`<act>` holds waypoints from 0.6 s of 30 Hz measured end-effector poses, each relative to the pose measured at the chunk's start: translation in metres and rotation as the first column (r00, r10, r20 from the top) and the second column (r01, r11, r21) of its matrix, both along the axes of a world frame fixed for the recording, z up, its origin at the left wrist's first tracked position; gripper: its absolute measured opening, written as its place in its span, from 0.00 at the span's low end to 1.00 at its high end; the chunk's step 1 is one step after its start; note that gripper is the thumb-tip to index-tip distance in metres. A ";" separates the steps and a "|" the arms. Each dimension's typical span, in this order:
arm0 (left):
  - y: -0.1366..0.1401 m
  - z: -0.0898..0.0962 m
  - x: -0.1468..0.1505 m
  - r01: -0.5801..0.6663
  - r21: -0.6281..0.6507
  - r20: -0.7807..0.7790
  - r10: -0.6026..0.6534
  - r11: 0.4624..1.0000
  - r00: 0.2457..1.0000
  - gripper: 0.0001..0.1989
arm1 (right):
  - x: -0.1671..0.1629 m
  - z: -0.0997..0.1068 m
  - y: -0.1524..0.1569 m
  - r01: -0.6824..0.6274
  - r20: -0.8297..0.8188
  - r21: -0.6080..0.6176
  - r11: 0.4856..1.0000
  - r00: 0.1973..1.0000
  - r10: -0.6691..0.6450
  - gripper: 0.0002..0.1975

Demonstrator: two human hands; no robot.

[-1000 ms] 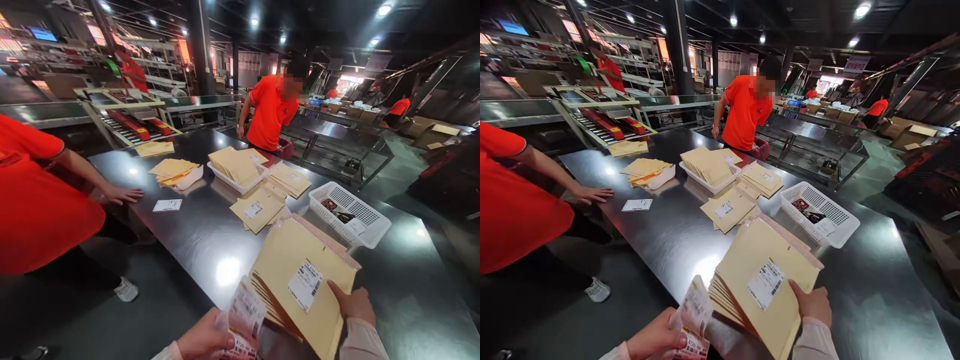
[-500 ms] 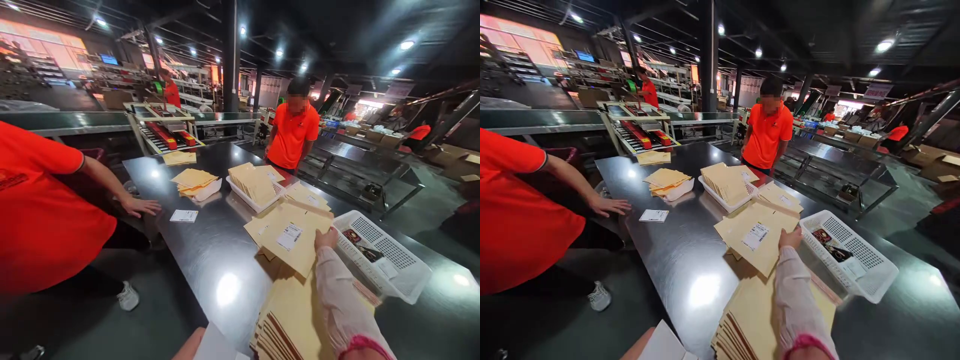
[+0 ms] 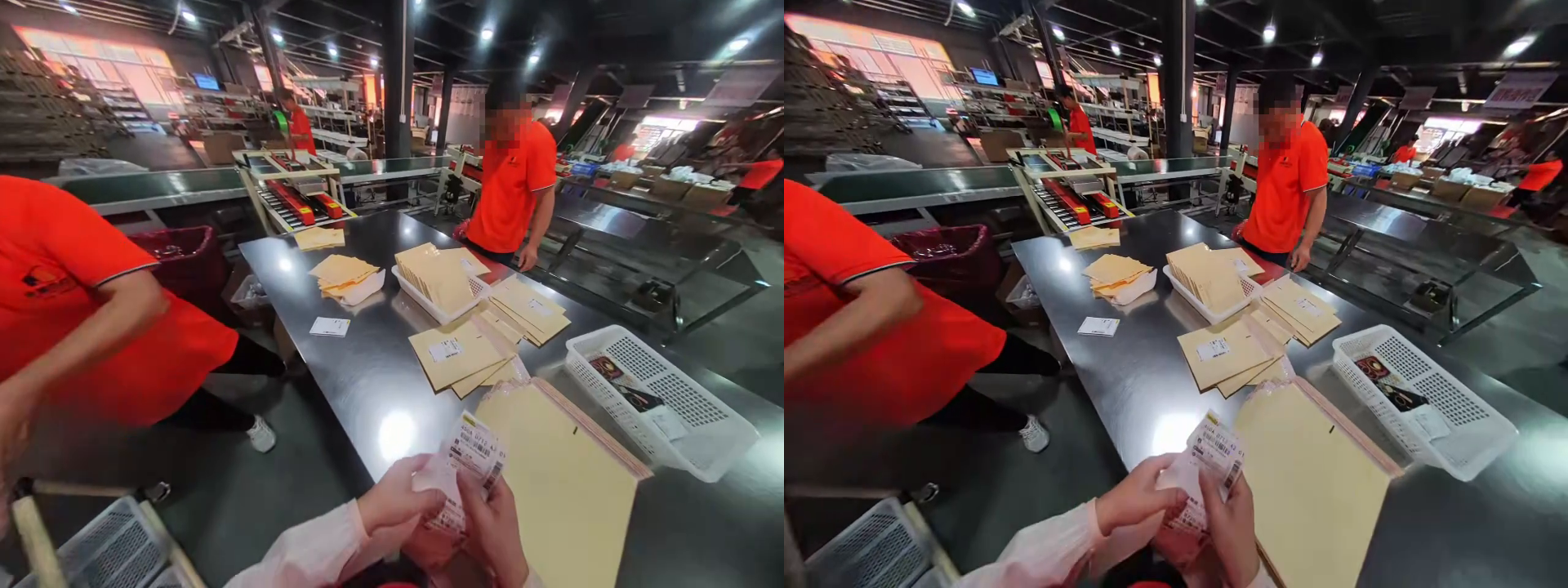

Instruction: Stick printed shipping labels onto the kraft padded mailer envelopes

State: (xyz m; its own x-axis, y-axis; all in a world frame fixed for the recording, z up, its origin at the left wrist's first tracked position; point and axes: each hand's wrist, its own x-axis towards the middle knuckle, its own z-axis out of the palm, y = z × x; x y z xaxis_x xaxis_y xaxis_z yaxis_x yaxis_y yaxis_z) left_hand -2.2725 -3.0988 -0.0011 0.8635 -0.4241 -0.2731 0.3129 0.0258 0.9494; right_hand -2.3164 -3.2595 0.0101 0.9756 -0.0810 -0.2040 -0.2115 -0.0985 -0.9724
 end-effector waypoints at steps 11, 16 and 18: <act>-0.074 0.007 -0.038 -0.011 -0.063 -0.046 0.008 0.998 0.999 0.20 | -0.042 0.039 -0.066 0.038 -0.027 -0.289 0.957 0.999 -0.048 0.22; -0.097 -0.010 -0.064 -0.159 -0.032 -0.084 0.156 0.987 0.984 0.20 | -0.066 0.032 -0.076 0.048 -0.067 -0.382 0.923 0.995 -0.079 0.20; -0.102 -0.015 -0.066 -0.128 -0.075 -0.139 0.117 0.989 0.983 0.21 | -0.067 0.028 -0.083 0.086 -0.039 -0.383 0.920 0.993 -0.109 0.19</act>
